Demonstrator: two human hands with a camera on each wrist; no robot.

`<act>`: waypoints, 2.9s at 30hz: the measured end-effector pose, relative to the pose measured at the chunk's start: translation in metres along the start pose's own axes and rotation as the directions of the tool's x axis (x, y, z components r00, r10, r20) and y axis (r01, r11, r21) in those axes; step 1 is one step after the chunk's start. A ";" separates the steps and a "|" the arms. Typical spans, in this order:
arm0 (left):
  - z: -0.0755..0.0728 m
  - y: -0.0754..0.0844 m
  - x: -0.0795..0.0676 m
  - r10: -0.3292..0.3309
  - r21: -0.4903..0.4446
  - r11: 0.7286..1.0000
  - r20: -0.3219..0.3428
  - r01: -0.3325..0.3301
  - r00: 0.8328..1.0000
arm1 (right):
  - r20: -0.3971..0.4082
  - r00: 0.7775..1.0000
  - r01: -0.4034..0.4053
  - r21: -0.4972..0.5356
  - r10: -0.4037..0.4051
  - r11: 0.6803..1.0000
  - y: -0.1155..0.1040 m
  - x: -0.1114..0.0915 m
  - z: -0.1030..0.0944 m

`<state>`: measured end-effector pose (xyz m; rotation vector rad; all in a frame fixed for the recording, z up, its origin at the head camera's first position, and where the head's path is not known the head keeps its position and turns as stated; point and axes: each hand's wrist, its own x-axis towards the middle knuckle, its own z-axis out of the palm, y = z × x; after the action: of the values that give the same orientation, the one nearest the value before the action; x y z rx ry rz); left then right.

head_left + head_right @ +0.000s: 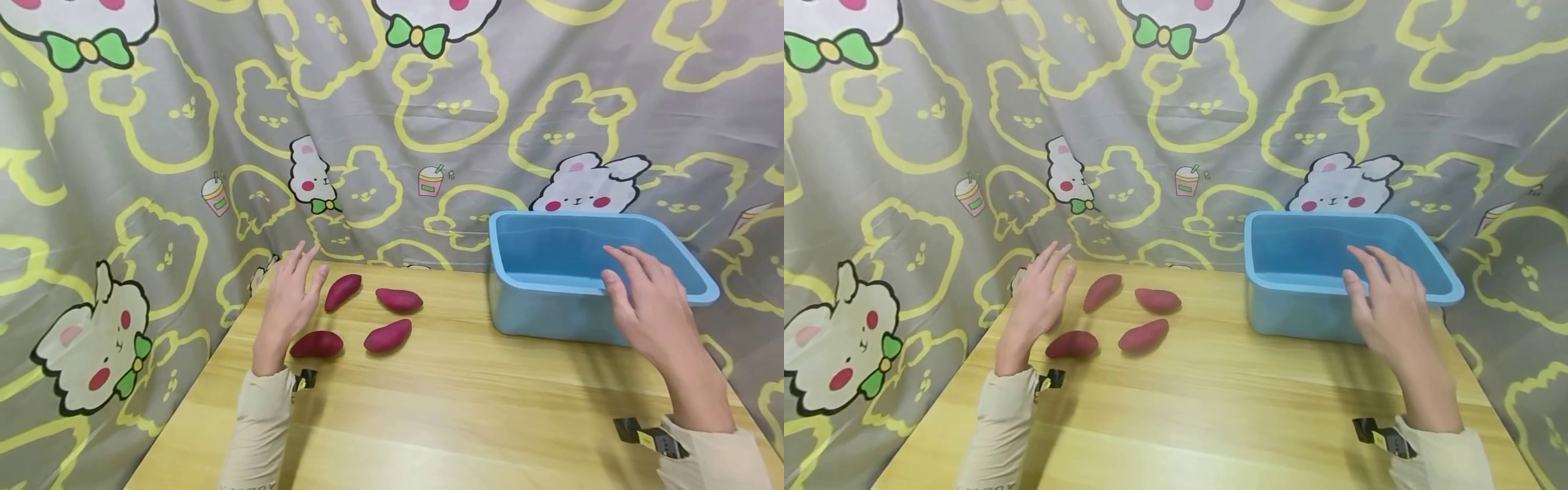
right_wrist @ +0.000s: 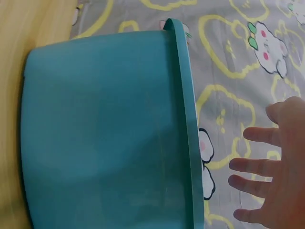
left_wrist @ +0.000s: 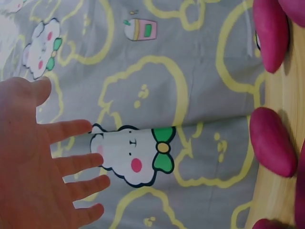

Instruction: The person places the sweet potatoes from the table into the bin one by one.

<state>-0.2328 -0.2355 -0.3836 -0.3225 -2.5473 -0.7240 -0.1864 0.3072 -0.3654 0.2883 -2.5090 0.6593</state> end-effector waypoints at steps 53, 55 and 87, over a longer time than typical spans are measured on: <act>0.015 -0.036 -0.027 -0.072 -0.164 0.961 0.631 0.224 0.772 | 0.035 0.998 0.059 -0.140 -0.055 0.988 0.027 -0.011 0.054; 0.017 -0.036 -0.030 -0.080 -0.156 0.959 0.649 0.236 0.756 | 0.029 0.998 0.063 -0.140 -0.059 0.988 0.027 -0.011 0.053; 0.035 -0.050 -0.031 -0.049 -0.108 0.977 0.719 0.182 0.693 | 0.020 0.999 0.053 -0.125 -0.051 0.991 0.029 -0.007 0.053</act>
<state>-0.2362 -0.2609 -0.4467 -0.6062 -3.2739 -1.0274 -0.2124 0.3054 -0.4198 0.3131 -2.5370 0.4780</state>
